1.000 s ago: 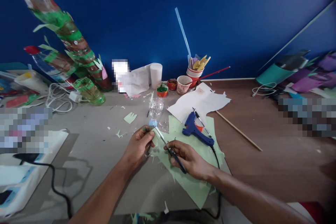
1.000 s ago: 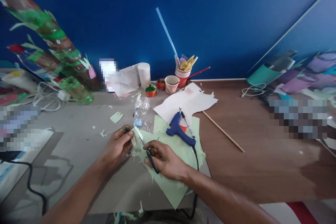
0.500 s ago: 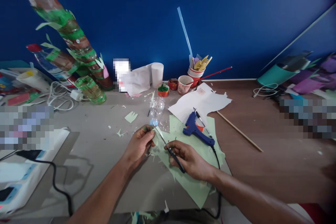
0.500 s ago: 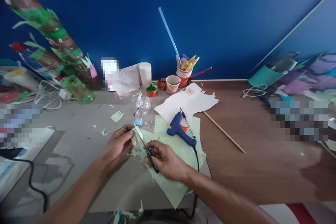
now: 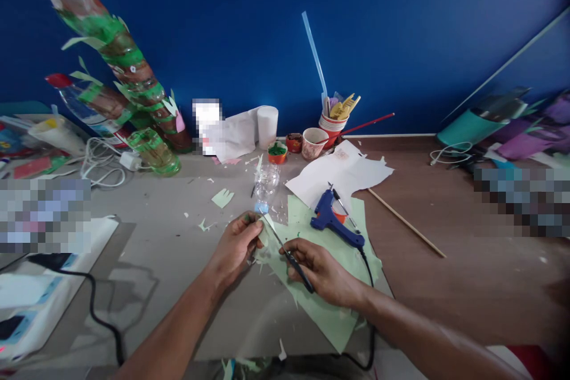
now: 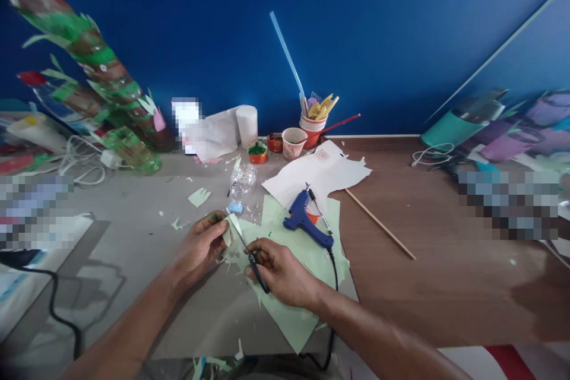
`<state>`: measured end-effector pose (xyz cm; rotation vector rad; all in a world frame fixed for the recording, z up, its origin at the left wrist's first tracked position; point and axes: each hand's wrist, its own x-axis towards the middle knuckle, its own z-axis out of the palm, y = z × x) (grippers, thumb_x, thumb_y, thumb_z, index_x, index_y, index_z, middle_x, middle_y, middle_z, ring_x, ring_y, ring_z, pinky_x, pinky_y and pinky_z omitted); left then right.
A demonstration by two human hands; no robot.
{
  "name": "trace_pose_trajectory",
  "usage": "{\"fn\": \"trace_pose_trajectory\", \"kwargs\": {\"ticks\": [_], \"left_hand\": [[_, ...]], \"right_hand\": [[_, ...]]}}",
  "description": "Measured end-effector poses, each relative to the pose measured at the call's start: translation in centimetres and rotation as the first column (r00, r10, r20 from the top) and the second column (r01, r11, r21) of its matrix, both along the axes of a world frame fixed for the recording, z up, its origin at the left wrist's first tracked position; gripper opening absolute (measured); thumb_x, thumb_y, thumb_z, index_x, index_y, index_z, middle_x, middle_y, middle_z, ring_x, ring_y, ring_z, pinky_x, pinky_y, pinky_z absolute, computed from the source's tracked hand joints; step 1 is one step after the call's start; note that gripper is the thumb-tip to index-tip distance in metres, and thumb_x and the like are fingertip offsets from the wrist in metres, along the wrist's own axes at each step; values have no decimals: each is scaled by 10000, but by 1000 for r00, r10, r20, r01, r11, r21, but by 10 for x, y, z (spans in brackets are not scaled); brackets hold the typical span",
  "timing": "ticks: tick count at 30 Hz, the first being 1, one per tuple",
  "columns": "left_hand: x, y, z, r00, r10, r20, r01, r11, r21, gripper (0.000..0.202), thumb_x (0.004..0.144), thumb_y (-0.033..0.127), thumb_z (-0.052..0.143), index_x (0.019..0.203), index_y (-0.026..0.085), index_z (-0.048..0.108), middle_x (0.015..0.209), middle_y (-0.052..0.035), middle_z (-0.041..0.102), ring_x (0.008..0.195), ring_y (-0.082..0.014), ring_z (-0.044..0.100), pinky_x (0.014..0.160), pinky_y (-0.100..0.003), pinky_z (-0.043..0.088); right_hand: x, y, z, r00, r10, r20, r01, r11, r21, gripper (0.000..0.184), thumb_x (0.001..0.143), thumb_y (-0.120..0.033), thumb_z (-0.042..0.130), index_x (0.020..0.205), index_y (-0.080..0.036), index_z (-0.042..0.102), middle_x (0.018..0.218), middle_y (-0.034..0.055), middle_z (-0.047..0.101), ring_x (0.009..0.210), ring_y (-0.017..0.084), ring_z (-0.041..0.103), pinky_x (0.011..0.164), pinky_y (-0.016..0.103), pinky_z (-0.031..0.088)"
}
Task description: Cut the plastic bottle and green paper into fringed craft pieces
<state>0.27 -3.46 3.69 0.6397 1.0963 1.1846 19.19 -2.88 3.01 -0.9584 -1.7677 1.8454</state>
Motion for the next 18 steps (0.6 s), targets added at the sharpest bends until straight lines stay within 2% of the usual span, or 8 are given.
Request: {"fn": "trace_pose_trajectory", "kwargs": {"ticks": [12, 18], "left_hand": [[0, 1, -1, 1000, -3, 3, 3, 1000, 7, 198, 733, 304, 665, 702, 159, 533, 557, 45, 501, 470, -51, 438, 449, -165, 374], [0, 1, -5, 1000, -1, 7, 1, 1000, 6, 187, 739, 300, 663, 710, 161, 542, 559, 44, 514, 476, -51, 459, 460, -161, 380]], "right_hand": [[-2, -1, 0, 1000, -26, -11, 26, 999, -23, 195, 807, -235, 522, 980, -147, 497, 615, -69, 352, 543, 73, 309, 511, 206, 279], [0, -1, -2, 998, -17, -67, 13, 998, -67, 274, 803, -347, 580, 977, -155, 491, 633, -64, 347, 538, 77, 293, 500, 216, 258]]}}
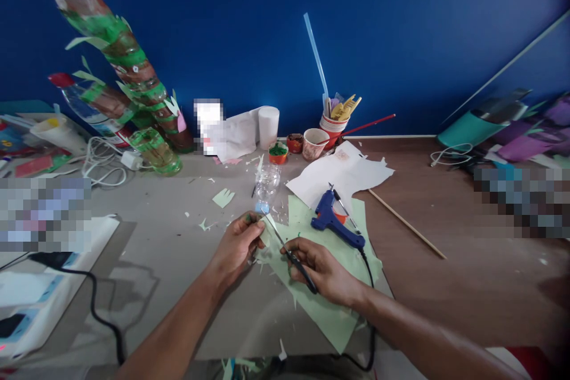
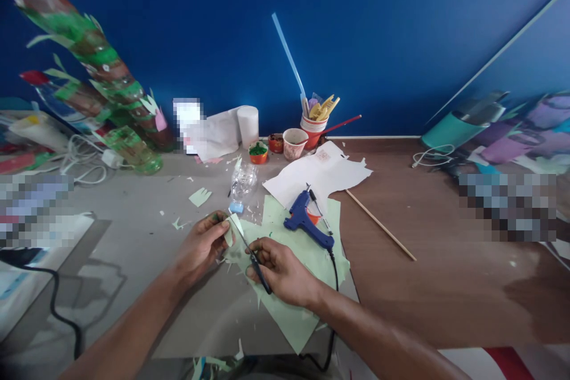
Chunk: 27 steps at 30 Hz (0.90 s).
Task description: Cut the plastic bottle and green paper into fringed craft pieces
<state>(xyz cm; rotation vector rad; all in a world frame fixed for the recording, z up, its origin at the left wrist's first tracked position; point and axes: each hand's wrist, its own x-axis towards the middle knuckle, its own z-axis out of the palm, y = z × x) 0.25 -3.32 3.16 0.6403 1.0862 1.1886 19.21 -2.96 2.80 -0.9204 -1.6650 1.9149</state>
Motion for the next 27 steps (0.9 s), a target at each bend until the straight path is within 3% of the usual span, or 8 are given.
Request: {"fn": "trace_pose_trajectory", "kwargs": {"ticks": [8, 17, 27], "left_hand": [[2, 0, 2, 1000, 22, -4, -22, 1000, 8, 213, 706, 322, 691, 700, 163, 550, 559, 37, 539, 496, -62, 485, 480, -167, 390], [3, 1, 3, 999, 37, 27, -38, 999, 22, 204, 703, 309, 697, 690, 165, 553, 559, 38, 543, 505, -63, 487, 498, -168, 388], [1, 1, 3, 999, 24, 22, -24, 1000, 7, 202, 719, 306, 681, 694, 162, 542, 561, 36, 535, 504, -65, 492, 485, -167, 382]], "right_hand": [[1, 1, 5, 999, 14, -32, -14, 1000, -19, 336, 790, -412, 587, 979, -154, 485, 662, -52, 375, 538, 75, 282, 503, 218, 260], [1, 0, 2, 1000, 27, 14, -28, 999, 23, 284, 801, -330, 569, 1003, -150, 481, 647, -62, 342, 546, 82, 281, 501, 221, 243], [1, 0, 2, 998, 17, 53, -21, 998, 65, 269, 824, -343, 558, 1007, -158, 493, 625, -66, 331, 540, 83, 286, 497, 219, 243]]}}
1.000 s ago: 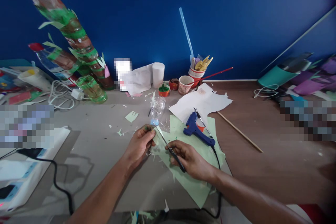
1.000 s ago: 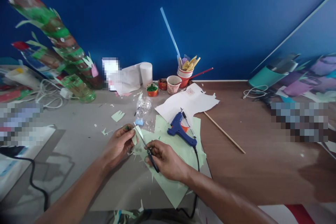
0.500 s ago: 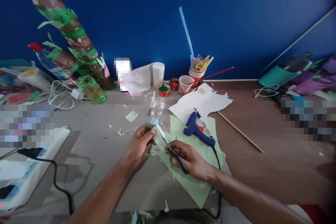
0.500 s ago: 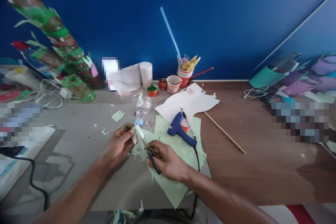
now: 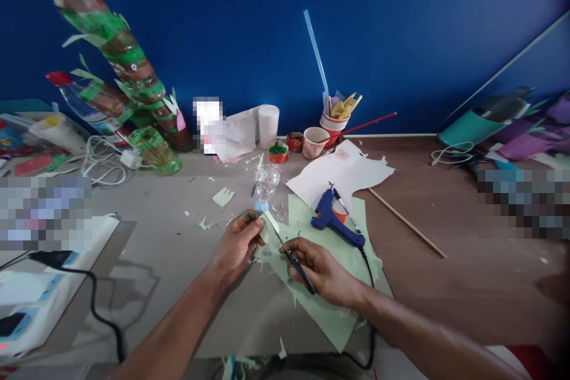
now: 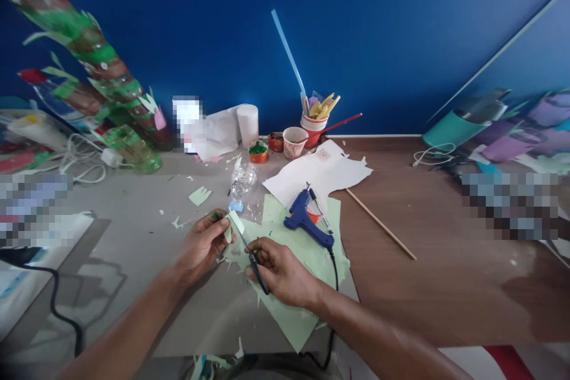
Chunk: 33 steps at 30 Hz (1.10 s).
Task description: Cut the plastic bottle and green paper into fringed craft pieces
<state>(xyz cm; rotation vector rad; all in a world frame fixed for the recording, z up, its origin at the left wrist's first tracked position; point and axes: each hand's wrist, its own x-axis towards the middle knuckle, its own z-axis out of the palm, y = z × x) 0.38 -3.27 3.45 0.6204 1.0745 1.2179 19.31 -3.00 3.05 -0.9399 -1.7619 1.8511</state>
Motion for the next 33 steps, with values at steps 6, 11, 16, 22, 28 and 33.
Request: {"fn": "trace_pose_trajectory", "kwargs": {"ticks": [6, 11, 16, 22, 28, 33], "left_hand": [[1, 1, 1, 1000, 3, 13, -3, 1000, -13, 199, 720, 309, 680, 704, 161, 549, 561, 32, 542, 503, -63, 497, 477, -158, 380], [1, 0, 1, 1000, -11, 8, 11, 1000, -17, 206, 732, 313, 669, 695, 161, 536, 545, 33, 536, 492, -63, 489, 472, -159, 380], [0, 0, 0, 1000, -8, 4, 8, 1000, -9, 197, 727, 309, 672, 700, 157, 549, 558, 28, 543, 508, -67, 502, 484, -162, 392], [0, 1, 0, 1000, 1, 5, -1, 1000, -19, 202, 724, 309, 675, 690, 159, 544, 549, 29, 542, 498, -66, 498, 475, -158, 386], [0, 1, -4, 1000, 1, 19, -1, 1000, -19, 183, 720, 296, 679, 708, 164, 552, 563, 33, 556, 494, -67, 507, 488, -166, 400], [-1, 1, -2, 999, 24, 35, -24, 1000, 2, 178, 705, 277, 686, 687, 164, 549, 553, 34, 554, 499, -71, 511, 498, -178, 400]], "right_hand": [[0, -1, -2, 1000, -2, 23, 1, 1000, 13, 254, 837, -347, 540, 1009, -165, 500, 619, -66, 331, 540, 86, 297, 504, 216, 256], [0, -1, -3, 999, -9, 36, 7, 999, 36, 206, 836, -273, 517, 1014, -170, 502, 621, -67, 335, 541, 81, 307, 506, 205, 273], [-1, -2, -7, 999, -20, 25, 19, 1000, 24, 209, 833, -217, 493, 1036, -165, 493, 639, -55, 389, 568, 79, 374, 537, 195, 333], [-2, -2, -9, 999, -40, 25, 40, 999, -2, 213, 823, -187, 490, 1033, -155, 502, 640, -51, 408, 579, 77, 402, 555, 192, 361], [-2, -2, -3, 999, -39, 19, 39, 999, -8, 220, 799, -238, 544, 1002, -165, 501, 642, -57, 395, 567, 76, 368, 530, 194, 329], [1, -1, 10, 1000, 6, -24, -7, 998, -58, 349, 748, -367, 621, 998, -164, 487, 668, -49, 411, 540, 73, 321, 492, 201, 288]]}}
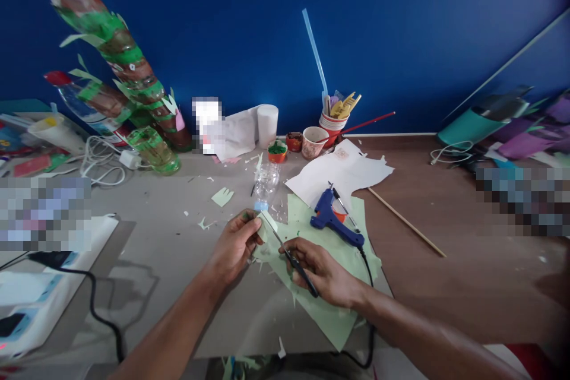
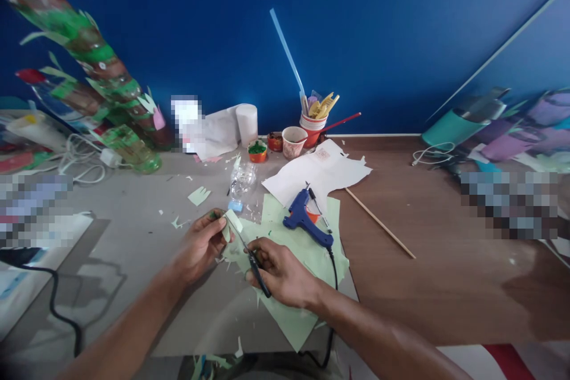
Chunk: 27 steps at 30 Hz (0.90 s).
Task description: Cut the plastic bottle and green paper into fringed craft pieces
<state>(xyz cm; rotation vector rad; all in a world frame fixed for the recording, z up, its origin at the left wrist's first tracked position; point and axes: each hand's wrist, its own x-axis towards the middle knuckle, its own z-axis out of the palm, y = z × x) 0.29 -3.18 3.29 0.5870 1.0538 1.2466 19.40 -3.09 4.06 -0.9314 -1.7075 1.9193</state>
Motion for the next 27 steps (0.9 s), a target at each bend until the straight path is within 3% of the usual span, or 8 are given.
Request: {"fn": "trace_pose_trajectory", "kwargs": {"ticks": [5, 9, 12, 14, 17, 21, 24, 27], "left_hand": [[-6, 2, 2, 996, 75, 50, -78, 996, 54, 154, 719, 259, 676, 717, 176, 547, 543, 38, 565, 498, -76, 510, 547, -205, 418], [-8, 2, 1, 993, 93, 68, -99, 991, 90, 147, 728, 261, 670, 734, 181, 547, 535, 46, 565, 496, -71, 497, 616, -228, 441], [-8, 3, 1, 993, 90, 70, -96, 992, 83, 166, 710, 265, 687, 730, 179, 546, 535, 42, 568, 520, -80, 517, 615, -226, 438], [-7, 3, 1, 993, 96, 71, -101, 992, 72, 175, 699, 263, 694, 712, 177, 542, 521, 43, 562, 515, -82, 517, 596, -220, 430], [-6, 4, 1, 993, 90, 77, -95, 994, 57, 179, 695, 260, 696, 700, 175, 539, 506, 45, 552, 506, -80, 515, 580, -213, 421], [-3, 3, 2, 992, 89, 94, -92, 995, 30, 179, 677, 232, 706, 724, 171, 544, 537, 47, 564, 489, -61, 501, 571, -199, 418], [-1, 3, 1, 993, 68, 100, -72, 997, 36, 152, 699, 218, 690, 722, 166, 549, 545, 41, 569, 485, -55, 496, 583, -198, 427], [0, 3, -1, 993, 46, 106, -52, 997, 56, 129, 720, 205, 672, 709, 166, 550, 524, 52, 549, 468, -50, 480, 618, -215, 446]], "right_hand": [[1, 2, 1, 997, 18, -69, -19, 1000, -19, 395, 754, -457, 592, 991, -161, 485, 659, -40, 426, 531, 76, 333, 496, 210, 300], [4, 5, -1, 988, -84, 128, 67, 989, 136, 290, 782, -363, 556, 981, -155, 525, 556, -67, 392, 485, 80, 326, 474, 212, 287], [6, 6, 3, 911, -232, 342, 83, 914, 397, 282, 770, -284, 544, 1024, -161, 552, 509, -63, 435, 456, 98, 369, 458, 218, 279], [8, 7, 7, 837, -315, 446, 26, 839, 544, 318, 748, -258, 550, 1054, -174, 574, 578, -19, 553, 516, 132, 475, 501, 230, 329], [10, 7, 10, 740, -388, 549, -104, 741, 664, 360, 750, -267, 553, 1100, -194, 590, 748, 46, 667, 683, 200, 594, 609, 259, 388], [11, 7, 10, 654, -357, 667, -302, 685, 663, 352, 809, -291, 526, 1142, -186, 570, 825, 73, 697, 738, 227, 632, 638, 276, 378], [10, 6, 13, 576, -338, 745, -396, 682, 615, 363, 830, -294, 518, 1174, -179, 541, 846, 84, 699, 738, 240, 639, 616, 283, 364], [10, 6, 18, 555, -305, 774, -437, 686, 583, 360, 841, -304, 514, 1179, -184, 537, 896, 91, 689, 756, 247, 641, 624, 291, 367]]}}
